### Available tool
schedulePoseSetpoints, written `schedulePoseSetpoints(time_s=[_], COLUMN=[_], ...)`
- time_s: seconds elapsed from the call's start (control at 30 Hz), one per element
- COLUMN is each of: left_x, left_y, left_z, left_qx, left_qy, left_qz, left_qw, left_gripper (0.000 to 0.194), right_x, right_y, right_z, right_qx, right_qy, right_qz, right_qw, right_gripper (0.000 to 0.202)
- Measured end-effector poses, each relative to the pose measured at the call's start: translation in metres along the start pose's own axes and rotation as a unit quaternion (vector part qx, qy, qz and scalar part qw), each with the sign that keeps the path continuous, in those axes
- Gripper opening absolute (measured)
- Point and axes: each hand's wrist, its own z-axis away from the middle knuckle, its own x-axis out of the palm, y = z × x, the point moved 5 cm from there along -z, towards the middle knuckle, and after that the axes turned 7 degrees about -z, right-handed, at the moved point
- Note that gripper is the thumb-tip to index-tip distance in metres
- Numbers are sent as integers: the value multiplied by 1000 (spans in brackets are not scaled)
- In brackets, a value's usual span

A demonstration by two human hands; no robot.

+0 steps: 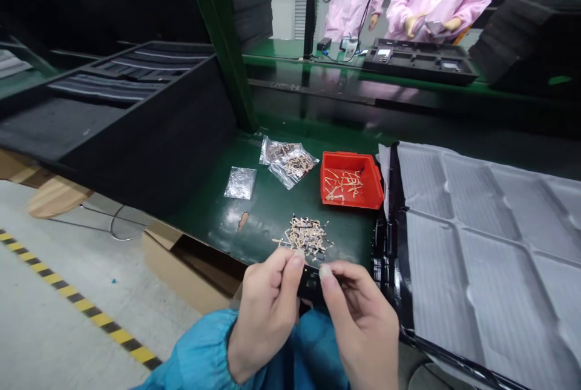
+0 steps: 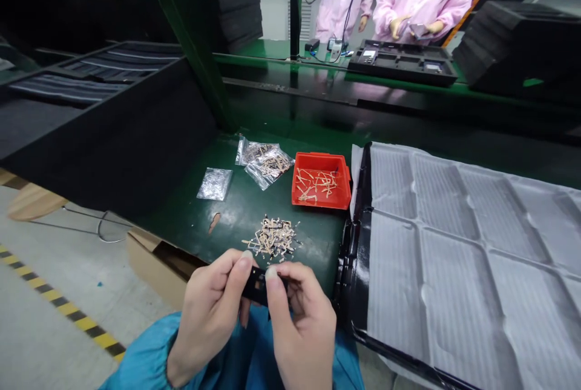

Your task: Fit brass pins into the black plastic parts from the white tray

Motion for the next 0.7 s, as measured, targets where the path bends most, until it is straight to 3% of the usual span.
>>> schedulePoseSetpoints(time_s=[0.13, 0.23, 0.3, 0.37, 0.5, 0.63, 0.7], left_x=[1, 0, 0, -1, -2, 0, 1], left_y=[2, 5, 7, 9, 16, 25, 23], left_z=[3, 6, 8, 9, 14, 24, 26], left_qx=[-3, 6, 12, 19, 80, 165, 164], left_qy=[23, 56, 77, 92, 128, 178, 187], left_qz=[-14, -26, -36, -59, -134, -199, -196], left_qw=[1000, 998, 996, 994, 979, 949, 948], left_gripper=[42, 40, 38, 36, 29, 19, 18], right_x=[0, 4, 6, 5, 6, 10, 9], right_y=[-7, -13, -12, -8, 3, 9, 14], right_z=[7, 20, 28, 31, 27, 21, 19], right_qx=[-138, -273, -317, -290, -149, -66, -43], right_qy=[24, 47, 66, 89, 123, 137, 133], right_qz=[101, 180, 198, 163, 17, -64, -70], right_qw=[985, 944, 925, 939, 981, 986, 988], right_gripper=[13, 26, 29, 24, 30, 36, 28])
